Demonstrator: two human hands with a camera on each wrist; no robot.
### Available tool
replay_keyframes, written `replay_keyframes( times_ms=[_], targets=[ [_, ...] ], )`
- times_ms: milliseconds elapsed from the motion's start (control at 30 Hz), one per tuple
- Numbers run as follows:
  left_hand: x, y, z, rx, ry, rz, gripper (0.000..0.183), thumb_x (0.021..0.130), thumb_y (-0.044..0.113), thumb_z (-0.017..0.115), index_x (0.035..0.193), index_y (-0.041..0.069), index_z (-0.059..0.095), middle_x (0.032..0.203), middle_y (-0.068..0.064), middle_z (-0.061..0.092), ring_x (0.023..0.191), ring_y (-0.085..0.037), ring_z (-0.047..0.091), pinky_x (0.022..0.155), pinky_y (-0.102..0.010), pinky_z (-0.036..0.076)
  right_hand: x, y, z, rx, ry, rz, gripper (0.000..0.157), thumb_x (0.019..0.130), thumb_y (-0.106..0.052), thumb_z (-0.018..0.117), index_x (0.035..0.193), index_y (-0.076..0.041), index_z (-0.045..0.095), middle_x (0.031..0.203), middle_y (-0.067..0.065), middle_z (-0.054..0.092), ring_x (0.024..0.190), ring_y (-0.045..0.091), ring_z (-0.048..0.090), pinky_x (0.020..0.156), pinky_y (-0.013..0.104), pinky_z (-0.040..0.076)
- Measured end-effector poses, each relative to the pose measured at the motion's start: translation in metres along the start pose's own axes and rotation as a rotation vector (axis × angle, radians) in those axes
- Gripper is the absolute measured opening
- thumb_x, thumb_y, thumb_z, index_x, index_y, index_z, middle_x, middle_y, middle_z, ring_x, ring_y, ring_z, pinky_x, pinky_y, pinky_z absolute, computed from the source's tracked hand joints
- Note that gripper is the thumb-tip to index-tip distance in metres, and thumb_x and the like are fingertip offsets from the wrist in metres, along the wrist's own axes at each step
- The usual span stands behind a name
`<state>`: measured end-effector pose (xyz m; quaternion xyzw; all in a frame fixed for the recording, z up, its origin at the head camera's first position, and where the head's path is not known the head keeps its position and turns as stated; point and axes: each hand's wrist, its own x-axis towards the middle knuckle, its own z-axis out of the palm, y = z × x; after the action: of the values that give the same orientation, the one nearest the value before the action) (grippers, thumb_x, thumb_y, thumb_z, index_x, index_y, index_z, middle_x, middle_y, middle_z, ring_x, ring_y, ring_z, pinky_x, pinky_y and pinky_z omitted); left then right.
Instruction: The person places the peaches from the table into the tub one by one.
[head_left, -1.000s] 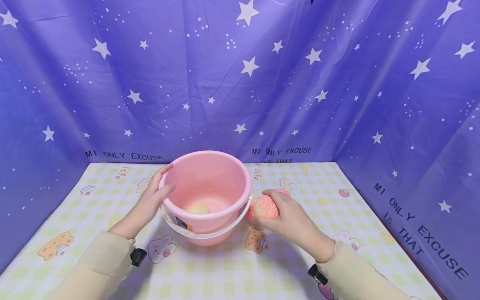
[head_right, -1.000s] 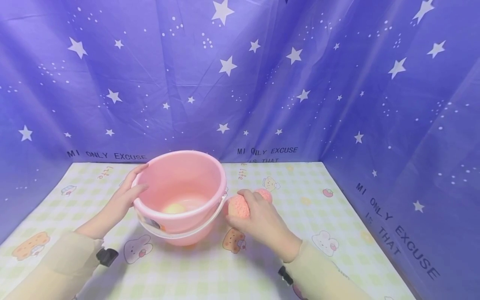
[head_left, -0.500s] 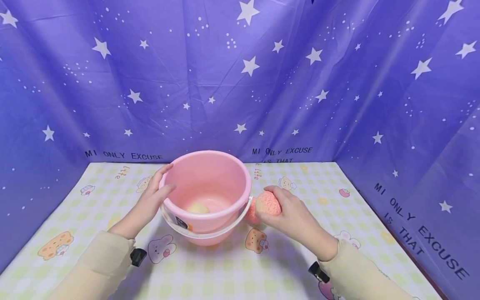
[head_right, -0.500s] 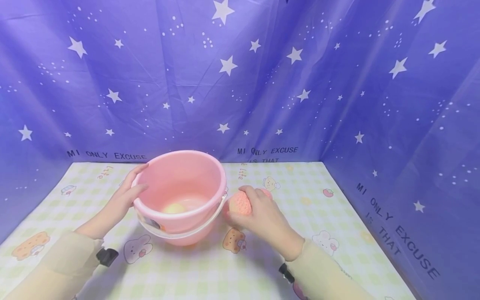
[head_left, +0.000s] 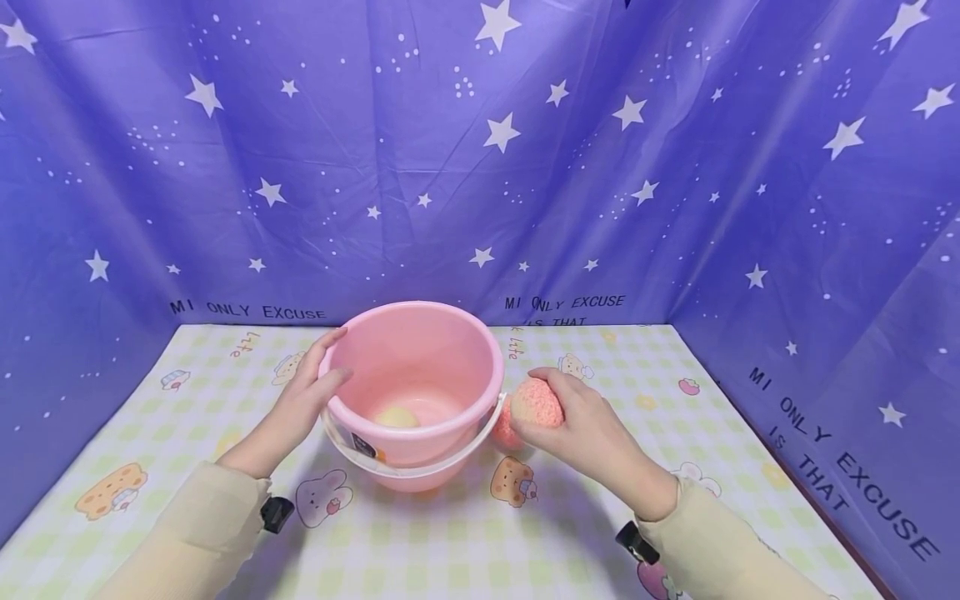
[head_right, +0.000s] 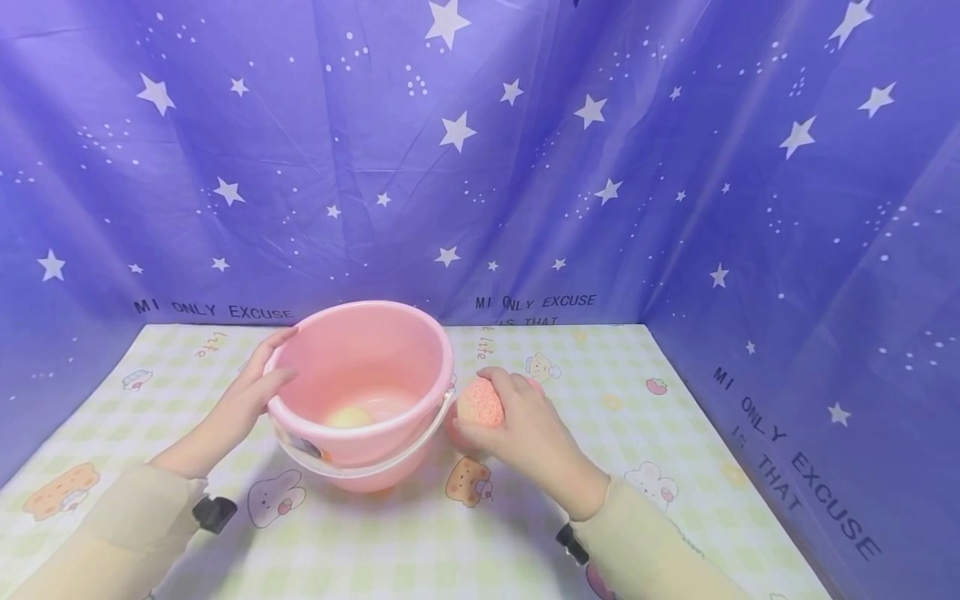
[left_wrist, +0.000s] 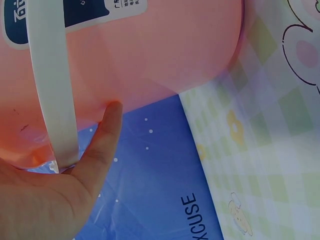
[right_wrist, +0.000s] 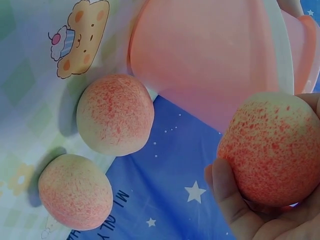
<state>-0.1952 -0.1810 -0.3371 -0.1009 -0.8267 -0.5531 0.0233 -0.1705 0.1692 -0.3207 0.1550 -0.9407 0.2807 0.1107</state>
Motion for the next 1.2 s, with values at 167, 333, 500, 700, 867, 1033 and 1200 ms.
replay_keyframes(
  times_ms=[167,333,500,700,867,1033,1200],
  targets=[
    [0.001,0.0,0.0,-0.004,0.004,0.009,0.067,0.098,0.027,0.045,0.159,0.017,0.017,0.166,-0.016,0.007,0.152,-0.041,0.002,0.116,-0.073,0.005,0.0,-0.001,-0.003,-0.006,0.01,-0.011,0.06,0.08,-0.04,0.076,0.13,-0.012,0.058,0.122,0.013,0.067,0.102,0.027,0.066,0.075,0.039,0.059],
    [0.001,0.0,0.0,-0.007,0.005,0.007,0.067,0.098,0.027,0.045,0.159,0.017,0.017,0.166,-0.016,0.007,0.153,-0.04,0.002,0.116,-0.072,0.005,0.001,-0.003,-0.005,-0.001,0.017,-0.007,0.058,0.08,-0.04,0.076,0.129,-0.014,0.058,0.12,0.013,0.067,0.099,0.027,0.067,0.07,0.037,0.058],
    [0.0,0.0,0.0,-0.001,0.001,0.001,0.068,0.099,0.028,0.045,0.159,0.018,0.016,0.166,-0.016,0.006,0.152,-0.041,0.002,0.115,-0.074,0.006,0.001,-0.004,-0.008,0.005,0.019,0.001,0.059,0.08,-0.042,0.076,0.13,-0.016,0.058,0.122,0.012,0.067,0.099,0.027,0.066,0.069,0.035,0.058],
    [0.0,0.0,0.0,-0.002,0.006,0.003,0.067,0.099,0.027,0.044,0.159,0.018,0.017,0.166,-0.015,0.007,0.153,-0.04,0.003,0.116,-0.073,0.006,0.002,-0.005,-0.012,0.017,0.035,-0.01,0.058,0.08,-0.042,0.076,0.129,-0.015,0.058,0.122,0.011,0.066,0.099,0.026,0.066,0.071,0.036,0.058],
    [0.0,0.0,0.0,-0.012,0.007,0.008,0.066,0.099,0.026,0.044,0.158,0.016,0.018,0.166,-0.015,0.007,0.153,-0.04,0.003,0.117,-0.071,0.006,0.003,-0.006,-0.014,0.024,0.051,-0.011,0.058,0.08,-0.042,0.076,0.129,-0.016,0.058,0.12,0.011,0.067,0.096,0.025,0.067,0.069,0.035,0.058],
    [0.001,0.0,0.0,-0.024,0.004,0.007,0.067,0.098,0.025,0.044,0.158,0.016,0.017,0.166,-0.015,0.007,0.153,-0.039,0.002,0.117,-0.071,0.006,0.003,-0.007,-0.017,0.043,0.047,-0.004,0.058,0.08,-0.042,0.076,0.129,-0.018,0.057,0.119,0.01,0.067,0.094,0.023,0.067,0.068,0.033,0.057],
    [0.001,0.0,0.0,-0.014,0.005,0.009,0.067,0.098,0.025,0.044,0.159,0.017,0.017,0.166,-0.015,0.007,0.153,-0.039,0.003,0.117,-0.071,0.005,0.005,-0.008,-0.019,0.07,0.048,0.001,0.057,0.081,-0.041,0.077,0.129,-0.019,0.057,0.116,0.009,0.068,0.091,0.021,0.066,0.066,0.03,0.056]
  ],
)
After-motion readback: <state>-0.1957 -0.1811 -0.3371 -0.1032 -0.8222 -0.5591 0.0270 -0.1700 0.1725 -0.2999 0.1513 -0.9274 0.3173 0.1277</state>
